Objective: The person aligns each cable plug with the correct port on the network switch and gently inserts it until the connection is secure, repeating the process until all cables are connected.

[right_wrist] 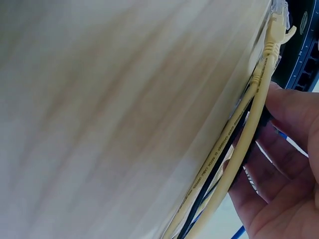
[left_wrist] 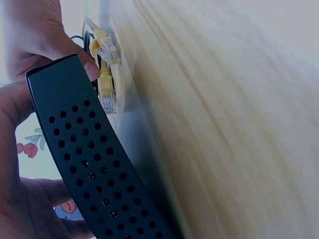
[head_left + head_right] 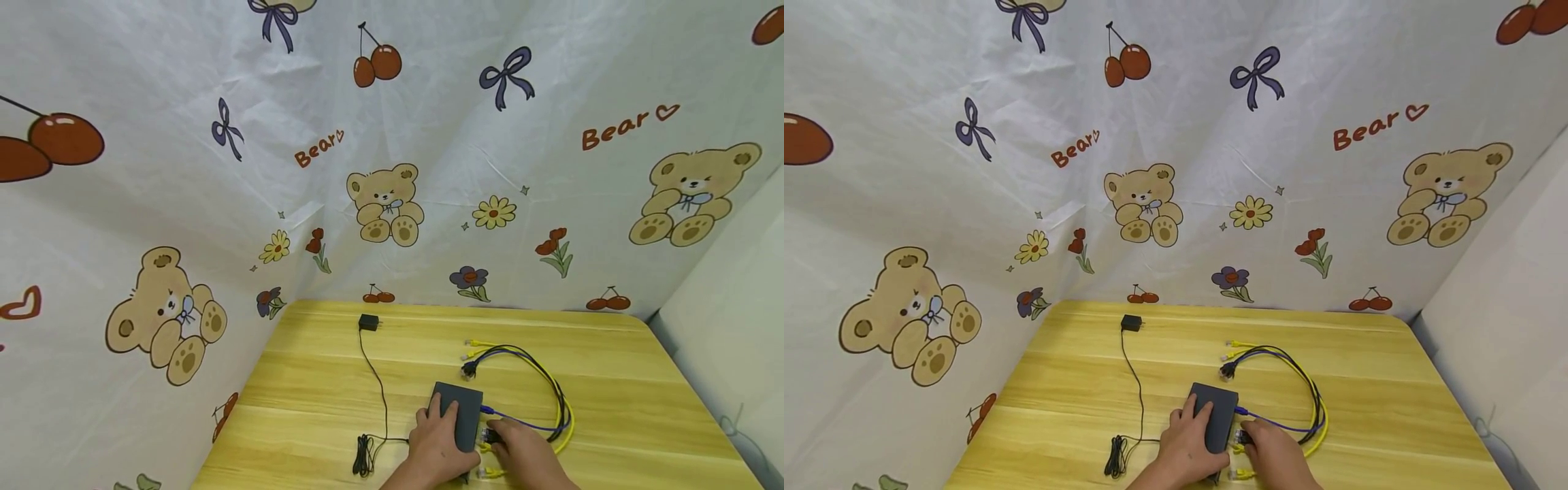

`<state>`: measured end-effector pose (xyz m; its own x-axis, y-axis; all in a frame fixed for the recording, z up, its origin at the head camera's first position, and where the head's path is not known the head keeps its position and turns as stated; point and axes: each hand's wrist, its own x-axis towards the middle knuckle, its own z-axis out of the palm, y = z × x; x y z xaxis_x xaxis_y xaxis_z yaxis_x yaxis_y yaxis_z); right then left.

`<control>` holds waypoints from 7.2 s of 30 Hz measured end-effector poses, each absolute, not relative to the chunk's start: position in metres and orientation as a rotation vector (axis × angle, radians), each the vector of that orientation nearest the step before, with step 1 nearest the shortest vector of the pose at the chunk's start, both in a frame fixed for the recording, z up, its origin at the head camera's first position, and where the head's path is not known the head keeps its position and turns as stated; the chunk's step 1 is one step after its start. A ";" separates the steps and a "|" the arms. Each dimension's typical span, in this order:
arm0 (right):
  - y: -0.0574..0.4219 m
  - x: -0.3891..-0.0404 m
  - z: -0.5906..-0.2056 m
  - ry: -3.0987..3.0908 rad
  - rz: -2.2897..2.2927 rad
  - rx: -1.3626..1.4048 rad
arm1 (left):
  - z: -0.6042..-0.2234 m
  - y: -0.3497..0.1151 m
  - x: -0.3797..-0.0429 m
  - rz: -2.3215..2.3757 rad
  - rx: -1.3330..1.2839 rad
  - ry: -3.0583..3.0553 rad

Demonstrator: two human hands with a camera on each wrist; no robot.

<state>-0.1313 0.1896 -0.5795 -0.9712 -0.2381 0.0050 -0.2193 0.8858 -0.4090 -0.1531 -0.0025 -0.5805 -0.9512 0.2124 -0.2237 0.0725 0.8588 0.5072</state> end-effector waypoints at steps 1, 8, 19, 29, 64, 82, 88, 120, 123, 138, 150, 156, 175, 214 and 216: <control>0.189 -0.131 -0.579 3.009 -0.644 -0.359 | -0.580 -0.003 -0.153 0.738 0.219 2.764; 0.189 -0.129 -0.574 3.020 -0.676 -0.354 | -0.578 -0.003 -0.151 0.748 0.220 2.769; 0.192 -0.129 -0.570 3.019 -0.684 -0.457 | -0.578 -0.003 -0.151 0.750 0.212 2.769; 0.184 -0.130 -0.571 3.101 -0.703 -0.348 | -0.578 -0.003 -0.151 0.759 0.220 2.771; 0.183 -0.129 -0.573 3.415 -0.462 -0.535 | -0.580 0.000 -0.154 0.690 0.195 2.783; 0.181 -0.129 -0.570 3.351 -0.379 -0.507 | -0.582 0.001 -0.152 0.656 0.238 2.810; 0.182 -0.129 -0.571 3.366 -0.349 -0.493 | -0.583 0.000 -0.152 0.664 0.227 2.803; 0.178 -0.132 -0.574 3.251 -0.338 -0.380 | -0.585 0.000 -0.153 0.678 0.237 2.797; 0.176 -0.132 -0.573 3.242 -0.337 -0.402 | -0.585 0.000 -0.153 0.673 0.241 2.802; 0.169 -0.137 -0.574 3.228 -0.330 -0.635 | -0.582 0.002 -0.154 0.556 0.335 2.818; 0.172 -0.139 -0.575 3.281 -0.327 -0.667 | -0.581 0.004 -0.152 0.594 0.376 2.830; 0.174 -0.141 -0.577 3.342 -0.351 -0.649 | -0.581 0.000 -0.148 0.586 0.338 2.778; 0.190 -0.123 -0.572 3.168 -0.748 -0.946 | -0.579 -0.007 -0.148 0.684 0.330 2.710; 0.193 -0.120 -0.581 2.920 -0.510 -0.529 | -0.577 -0.005 -0.149 0.763 0.282 2.730; 0.194 -0.119 -0.581 2.924 -0.523 -0.535 | -0.577 -0.006 -0.148 0.757 0.283 2.728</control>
<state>-0.1190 0.1941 -0.5809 -0.9297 -0.3638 -0.0582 -0.3210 0.8774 -0.3565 -0.1485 -0.0056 -0.5768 -0.9370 0.2641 -0.2288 0.1085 0.8423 0.5279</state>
